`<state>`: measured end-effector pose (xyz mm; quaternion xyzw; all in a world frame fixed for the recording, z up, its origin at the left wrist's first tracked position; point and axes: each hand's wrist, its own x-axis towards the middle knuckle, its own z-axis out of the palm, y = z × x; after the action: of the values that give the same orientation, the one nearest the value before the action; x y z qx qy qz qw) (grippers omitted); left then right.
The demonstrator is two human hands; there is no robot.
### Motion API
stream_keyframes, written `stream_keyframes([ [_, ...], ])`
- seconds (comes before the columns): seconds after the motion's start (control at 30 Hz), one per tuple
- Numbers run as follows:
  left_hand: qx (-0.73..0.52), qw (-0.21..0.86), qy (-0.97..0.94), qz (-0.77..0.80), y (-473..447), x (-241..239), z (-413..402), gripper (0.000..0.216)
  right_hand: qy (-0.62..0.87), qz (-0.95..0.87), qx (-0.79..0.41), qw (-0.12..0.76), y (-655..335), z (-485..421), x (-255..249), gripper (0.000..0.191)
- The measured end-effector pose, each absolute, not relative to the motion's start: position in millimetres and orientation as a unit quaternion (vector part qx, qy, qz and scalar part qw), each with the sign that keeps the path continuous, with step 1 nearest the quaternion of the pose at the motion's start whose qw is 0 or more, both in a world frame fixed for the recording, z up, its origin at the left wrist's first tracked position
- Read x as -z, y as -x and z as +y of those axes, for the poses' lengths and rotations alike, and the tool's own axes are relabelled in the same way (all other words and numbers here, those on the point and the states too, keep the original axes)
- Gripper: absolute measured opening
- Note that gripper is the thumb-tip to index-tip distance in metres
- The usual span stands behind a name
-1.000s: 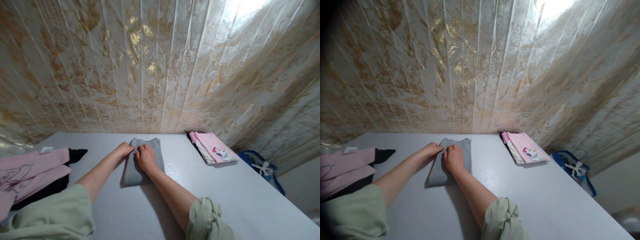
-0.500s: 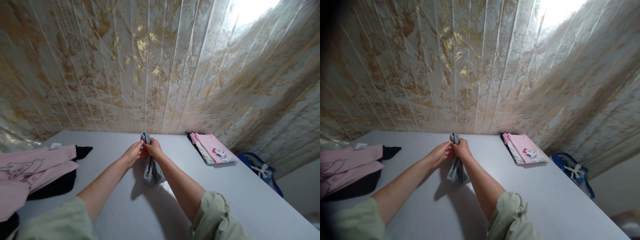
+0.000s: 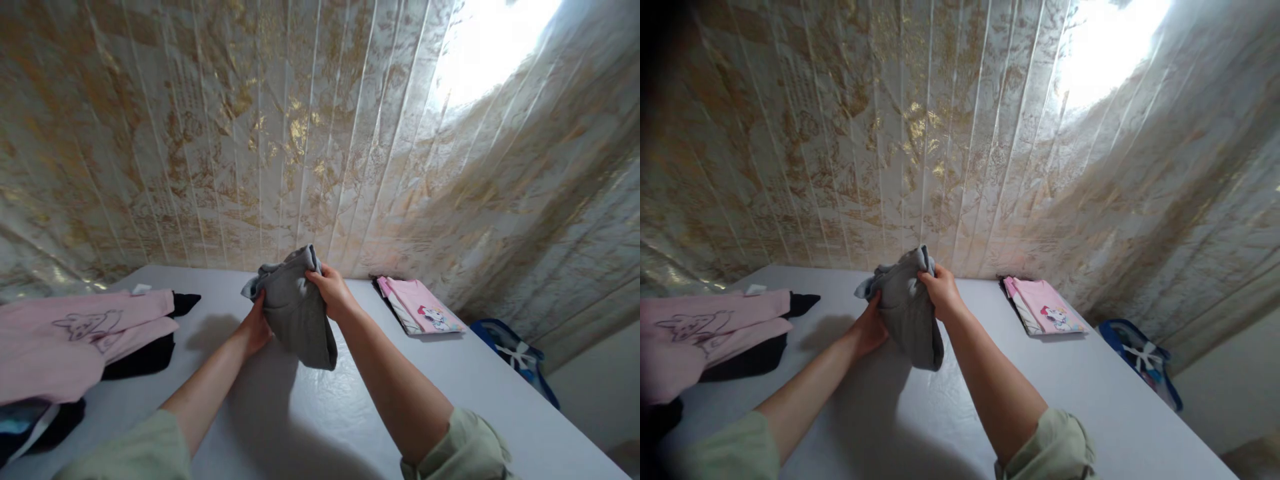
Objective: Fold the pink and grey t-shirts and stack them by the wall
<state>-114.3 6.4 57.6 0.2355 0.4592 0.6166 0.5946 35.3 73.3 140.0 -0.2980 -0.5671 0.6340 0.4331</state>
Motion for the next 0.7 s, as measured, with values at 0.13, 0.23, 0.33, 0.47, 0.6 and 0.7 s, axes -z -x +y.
stream_keyframes([
  [0.13,-0.598,0.640,-0.269,0.402,118,-69,-18,0.062,0.312,-0.497,-0.683,0.435,-58,70,-138,0.028],
  [0.23,-0.565,0.646,-0.283,0.428,116,-70,-40,0.058,0.345,-0.472,-0.696,0.417,-79,63,-119,0.028],
  [0.33,-0.553,0.607,-0.308,0.479,104,-73,-62,0.058,0.356,-0.460,-0.713,0.391,-99,48,-97,0.030],
  [0.47,-0.576,0.462,-0.415,0.531,88,-74,-71,0.061,0.339,-0.478,-0.717,0.379,-117,40,-77,0.036],
  [0.6,-0.559,0.309,-0.452,0.622,84,-57,-45,0.050,0.409,-0.553,-0.611,0.392,-118,60,-55,0.036],
  [0.7,-0.519,0.286,-0.404,0.697,87,-39,-28,0.051,0.492,-0.586,-0.523,0.375,-120,74,-31,0.043],
])
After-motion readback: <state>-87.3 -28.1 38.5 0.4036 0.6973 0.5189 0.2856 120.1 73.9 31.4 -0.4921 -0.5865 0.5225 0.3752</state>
